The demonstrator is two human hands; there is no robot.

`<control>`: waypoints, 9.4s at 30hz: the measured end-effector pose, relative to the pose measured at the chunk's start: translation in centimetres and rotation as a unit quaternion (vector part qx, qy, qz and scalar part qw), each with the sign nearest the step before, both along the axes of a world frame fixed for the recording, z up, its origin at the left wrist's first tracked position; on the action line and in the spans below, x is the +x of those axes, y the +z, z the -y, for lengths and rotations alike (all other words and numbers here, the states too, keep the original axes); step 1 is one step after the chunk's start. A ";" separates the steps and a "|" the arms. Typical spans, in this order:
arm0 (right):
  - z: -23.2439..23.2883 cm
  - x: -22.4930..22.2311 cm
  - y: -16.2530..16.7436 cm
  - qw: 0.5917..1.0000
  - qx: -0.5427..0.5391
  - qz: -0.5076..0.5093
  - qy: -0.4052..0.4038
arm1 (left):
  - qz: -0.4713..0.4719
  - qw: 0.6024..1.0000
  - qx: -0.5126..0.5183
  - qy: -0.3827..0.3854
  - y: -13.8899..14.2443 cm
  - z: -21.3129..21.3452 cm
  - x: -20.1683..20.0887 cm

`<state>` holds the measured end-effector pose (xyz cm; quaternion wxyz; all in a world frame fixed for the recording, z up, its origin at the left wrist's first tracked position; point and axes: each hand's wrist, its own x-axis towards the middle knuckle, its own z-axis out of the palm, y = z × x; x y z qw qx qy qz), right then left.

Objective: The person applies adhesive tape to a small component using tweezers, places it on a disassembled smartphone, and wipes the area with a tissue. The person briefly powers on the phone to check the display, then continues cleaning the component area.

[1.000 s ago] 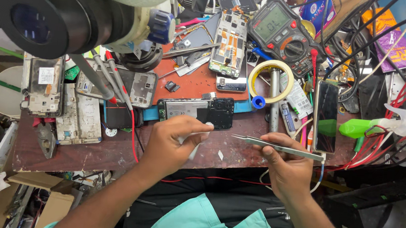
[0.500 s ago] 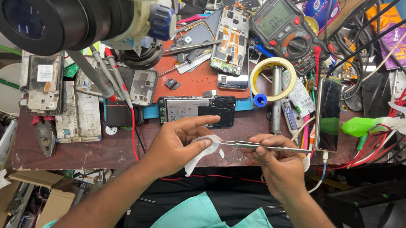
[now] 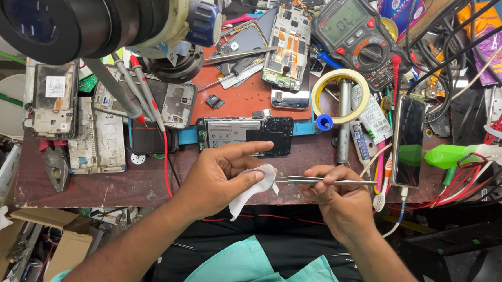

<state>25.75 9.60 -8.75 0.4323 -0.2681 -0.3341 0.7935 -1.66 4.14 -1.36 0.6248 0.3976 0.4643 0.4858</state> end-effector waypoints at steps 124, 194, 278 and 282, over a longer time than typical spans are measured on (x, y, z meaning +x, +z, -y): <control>-4.6 -2.7 8.1 0.938 0.227 0.255 0.058 | -0.323 0.883 0.333 0.077 0.9 -4.0 3.1; -3.8 -2.2 7.5 0.848 0.318 0.424 0.001 | -0.273 0.927 0.257 -0.015 2.0 -3.6 3.7; -4.1 -3.3 7.9 0.384 0.763 0.434 -0.285 | -0.233 0.968 0.085 0.028 2.4 -1.1 8.5; -4.0 -3.7 7.6 0.396 0.761 0.433 -0.276 | -0.259 0.963 0.058 0.044 2.4 -0.7 9.1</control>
